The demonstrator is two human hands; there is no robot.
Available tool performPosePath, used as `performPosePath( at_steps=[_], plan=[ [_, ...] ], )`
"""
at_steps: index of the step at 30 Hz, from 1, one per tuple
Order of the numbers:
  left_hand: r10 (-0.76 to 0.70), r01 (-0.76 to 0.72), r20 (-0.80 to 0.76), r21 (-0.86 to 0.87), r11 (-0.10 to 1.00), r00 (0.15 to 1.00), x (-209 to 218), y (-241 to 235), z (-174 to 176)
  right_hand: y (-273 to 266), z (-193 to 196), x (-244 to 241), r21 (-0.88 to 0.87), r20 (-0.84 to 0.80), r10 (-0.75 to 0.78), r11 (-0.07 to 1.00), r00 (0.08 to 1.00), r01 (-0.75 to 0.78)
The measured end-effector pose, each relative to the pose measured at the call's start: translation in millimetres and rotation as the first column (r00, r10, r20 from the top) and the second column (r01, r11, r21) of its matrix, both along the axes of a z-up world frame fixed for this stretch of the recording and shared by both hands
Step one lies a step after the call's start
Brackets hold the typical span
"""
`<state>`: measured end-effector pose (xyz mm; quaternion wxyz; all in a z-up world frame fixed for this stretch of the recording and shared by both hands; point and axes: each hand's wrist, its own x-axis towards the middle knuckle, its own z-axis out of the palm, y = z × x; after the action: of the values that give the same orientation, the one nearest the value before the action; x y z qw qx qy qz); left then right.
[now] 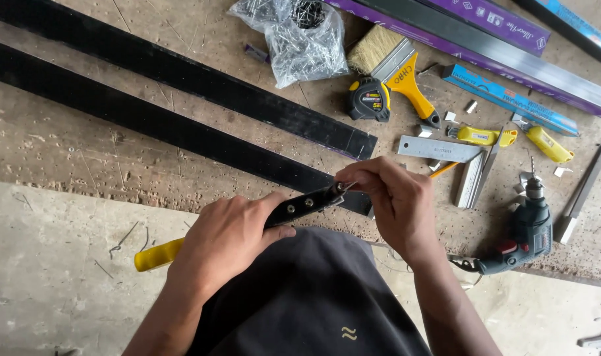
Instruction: Drilling holes and riveting metal brackets onto black metal strips on a workbench.
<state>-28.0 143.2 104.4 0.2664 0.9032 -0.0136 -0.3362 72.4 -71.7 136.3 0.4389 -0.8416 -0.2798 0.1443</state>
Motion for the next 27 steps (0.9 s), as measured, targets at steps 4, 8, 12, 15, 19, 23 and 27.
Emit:
performPosePath(
  at_steps=[4, 8, 12, 15, 19, 23, 27],
  plan=[
    [-0.016, 0.016, 0.005, -0.002, 1.0, 1.0, -0.9, 0.8, -2.0, -0.3, -2.7, -0.8, 0.059, -0.066, -0.035, 0.998, 0.997, 0.039],
    [-0.029, 0.029, 0.004, 0.007, 1.0, 1.0, -2.1, 1.0, 1.2, 0.8, 2.1, -1.9, 0.055, -0.089, -0.037, 0.998, 0.995, 0.042],
    [-0.04, 0.04, -0.048, 0.004, 0.999, 0.998, -0.8, -1.7, 6.6, -2.9, 7.0, -4.1, -0.048, 0.12, 0.089, 0.995, 0.989, -0.084],
    [-0.026, 0.027, -0.075, 0.017, 0.999, 0.997, -5.1, -6.6, 11.0, -8.7, 5.1, -6.9, -0.078, 0.163, 0.19, 0.981, 0.968, -0.18],
    [0.036, -0.035, 0.029, -0.033, 0.999, 0.999, -2.8, -20.1, 36.0, -52.9, -27.0, -24.9, 0.315, -0.555, 0.1, 0.944, 0.826, 0.097],
    [0.122, -0.081, 0.173, -0.228, 0.97, 0.977, 14.4, -51.5, 54.8, -46.9, -90.9, -75.4, 0.32, -0.473, 0.195, 0.947, 0.859, -0.039],
    [0.125, 0.011, 0.266, -0.455, 0.89, 0.956, 41.6, -84.0, 72.3, -91.1, -98.1, -78.1, 0.17, -0.288, -0.195, 0.953, 0.938, 0.251]
  ],
)
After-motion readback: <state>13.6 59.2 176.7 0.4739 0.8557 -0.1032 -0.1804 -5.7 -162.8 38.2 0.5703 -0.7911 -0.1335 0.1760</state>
